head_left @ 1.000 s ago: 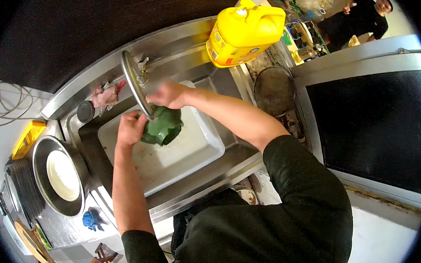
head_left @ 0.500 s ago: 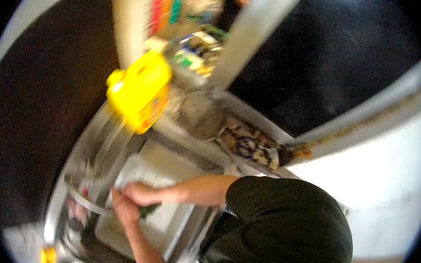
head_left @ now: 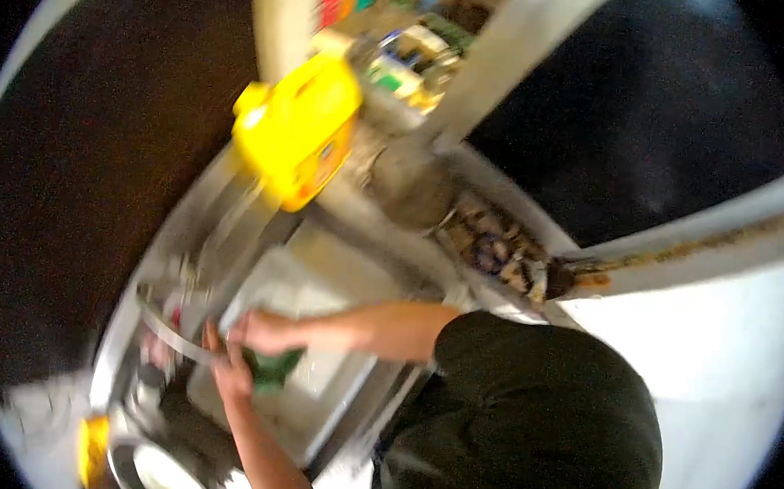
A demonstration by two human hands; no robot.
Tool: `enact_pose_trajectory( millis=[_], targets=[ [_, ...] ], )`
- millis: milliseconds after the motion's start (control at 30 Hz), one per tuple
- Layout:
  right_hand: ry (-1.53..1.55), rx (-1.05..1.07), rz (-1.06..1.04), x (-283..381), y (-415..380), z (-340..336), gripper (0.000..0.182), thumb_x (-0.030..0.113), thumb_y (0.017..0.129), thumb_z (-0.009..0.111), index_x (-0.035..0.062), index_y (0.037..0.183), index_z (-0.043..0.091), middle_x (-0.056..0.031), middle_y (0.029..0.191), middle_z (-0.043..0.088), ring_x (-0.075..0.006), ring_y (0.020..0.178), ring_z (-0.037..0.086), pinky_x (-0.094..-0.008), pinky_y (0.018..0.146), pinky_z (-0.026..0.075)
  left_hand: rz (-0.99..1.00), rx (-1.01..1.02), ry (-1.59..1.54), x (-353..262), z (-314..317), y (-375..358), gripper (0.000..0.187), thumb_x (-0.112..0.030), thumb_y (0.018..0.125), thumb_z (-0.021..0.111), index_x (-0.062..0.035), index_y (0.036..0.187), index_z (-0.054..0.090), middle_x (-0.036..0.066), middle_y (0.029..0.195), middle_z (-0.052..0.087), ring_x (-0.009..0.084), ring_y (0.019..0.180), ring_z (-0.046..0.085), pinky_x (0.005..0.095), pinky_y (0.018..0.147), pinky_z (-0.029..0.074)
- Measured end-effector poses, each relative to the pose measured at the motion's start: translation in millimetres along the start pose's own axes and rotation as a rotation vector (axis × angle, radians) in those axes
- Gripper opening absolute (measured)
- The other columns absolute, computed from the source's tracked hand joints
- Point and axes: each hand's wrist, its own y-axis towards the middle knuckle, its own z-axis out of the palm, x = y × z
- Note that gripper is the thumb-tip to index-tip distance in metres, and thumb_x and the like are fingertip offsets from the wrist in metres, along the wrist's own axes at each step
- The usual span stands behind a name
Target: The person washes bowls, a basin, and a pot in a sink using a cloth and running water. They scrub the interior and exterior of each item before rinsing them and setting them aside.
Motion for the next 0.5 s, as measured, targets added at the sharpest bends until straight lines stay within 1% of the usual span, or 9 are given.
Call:
enact_pose_trajectory(
  millis=[33,67,100,133,200,267,333,400,500],
  targets=[
    [-0.029,0.119,0.072,-1.7,2.4,-3.6,0.041,0.037,0.093,0.050,0.0058,0.069,0.062,-0.0089,0.058,0.058,-0.0141,0.054,0.049,-0.0352,0.054,0.044,-0.156,0.033,-0.206,18.4,-10.1,-3.2,0.053,-0.038,0.096,0.044,-0.0001,0.134,0.039,0.020,0.133,0.040,0.0312,0.121,0.040,0.0391,0.100,0.035],
    [-0.049,0.086,-0.042,11.3,-1.5,-16.9,0.040,0.040,0.092,0.054,0.0076,0.073,0.066,-0.0050,0.054,0.055,-0.0110,0.053,0.047,-0.0323,0.052,0.043,-0.290,0.046,-0.429,36.1,-15.3,-1.8,0.051,-0.039,0.096,0.046,0.0008,0.126,0.047,0.017,0.121,0.050,0.0259,0.109,0.049,0.0362,0.093,0.040],
    [-0.058,0.124,0.116,11.0,7.7,-26.3,0.041,0.042,0.090,0.057,0.0055,0.073,0.066,-0.0062,0.053,0.056,-0.0119,0.052,0.048,-0.0337,0.053,0.043,-0.387,0.050,-0.669,50.2,-19.8,1.0,0.049,-0.041,0.095,0.048,0.0017,0.119,0.054,0.014,0.109,0.060,0.0206,0.096,0.057,0.0333,0.087,0.044],
    [-0.098,0.015,0.024,18.4,12.5,-37.2,0.042,0.043,0.088,0.059,0.0039,0.074,0.066,-0.0074,0.054,0.057,-0.0129,0.052,0.050,-0.0351,0.053,0.044,-0.495,0.055,-0.858,59.0,-26.6,0.0,0.054,-0.046,0.095,0.048,0.0009,0.121,0.053,0.012,0.108,0.061,0.0184,0.092,0.059,0.0309,0.080,0.047],
    [-0.205,-0.085,0.161,27.1,29.6,-54.6,0.047,0.045,0.087,0.059,-0.0001,0.076,0.067,-0.0142,0.058,0.060,-0.0191,0.054,0.056,-0.0367,0.055,0.045,-0.686,-0.179,-1.101,47.6,-18.8,-13.2,0.059,-0.049,0.094,0.049,0.0012,0.125,0.050,0.010,0.112,0.060,0.0203,0.096,0.059,0.0327,0.080,0.048],
    [-0.168,-0.281,-0.041,1.4,46.6,-44.5,0.050,0.046,0.087,0.057,-0.0013,0.074,0.066,-0.0176,0.062,0.061,-0.0241,0.057,0.060,-0.0384,0.058,0.045,-0.701,-0.420,-1.254,39.7,3.6,-22.1,0.066,-0.051,0.091,0.053,0.0028,0.127,0.048,0.009,0.121,0.056,0.0242,0.106,0.057,0.0347,0.087,0.048],
    [-0.132,-0.247,0.023,2.8,41.5,-28.7,0.048,0.048,0.086,0.055,0.0015,0.088,0.067,-0.0197,0.078,0.065,-0.0275,0.072,0.064,-0.0379,0.065,0.047,-0.847,-0.539,-1.224,27.3,2.4,-22.4,0.067,-0.052,0.089,0.054,0.0042,0.127,0.048,0.012,0.119,0.057,0.0259,0.103,0.058,0.0355,0.087,0.049],
    [-0.217,-0.202,-0.021,10.7,27.1,-12.8,0.048,0.049,0.086,0.055,0.0047,0.104,0.064,-0.0207,0.094,0.065,-0.0278,0.085,0.063,-0.0335,0.075,0.047,-0.775,-0.467,-1.202,52.4,-5.4,-25.0,0.069,-0.054,0.090,0.052,0.0012,0.130,0.046,0.012,0.121,0.056,0.0271,0.105,0.057,0.0395,0.087,0.048],
    [-0.045,0.181,0.009,30.2,20.7,-28.5,0.044,0.038,0.087,0.060,0.0037,0.114,0.059,-0.0130,0.102,0.066,-0.0208,0.093,0.062,-0.0319,0.081,0.047,-0.659,-0.385,-1.054,56.8,-29.2,-25.7,0.061,-0.049,0.092,0.052,0.0039,0.123,0.051,0.012,0.113,0.060,0.0248,0.096,0.061,0.0371,0.082,0.050]
  ],
)
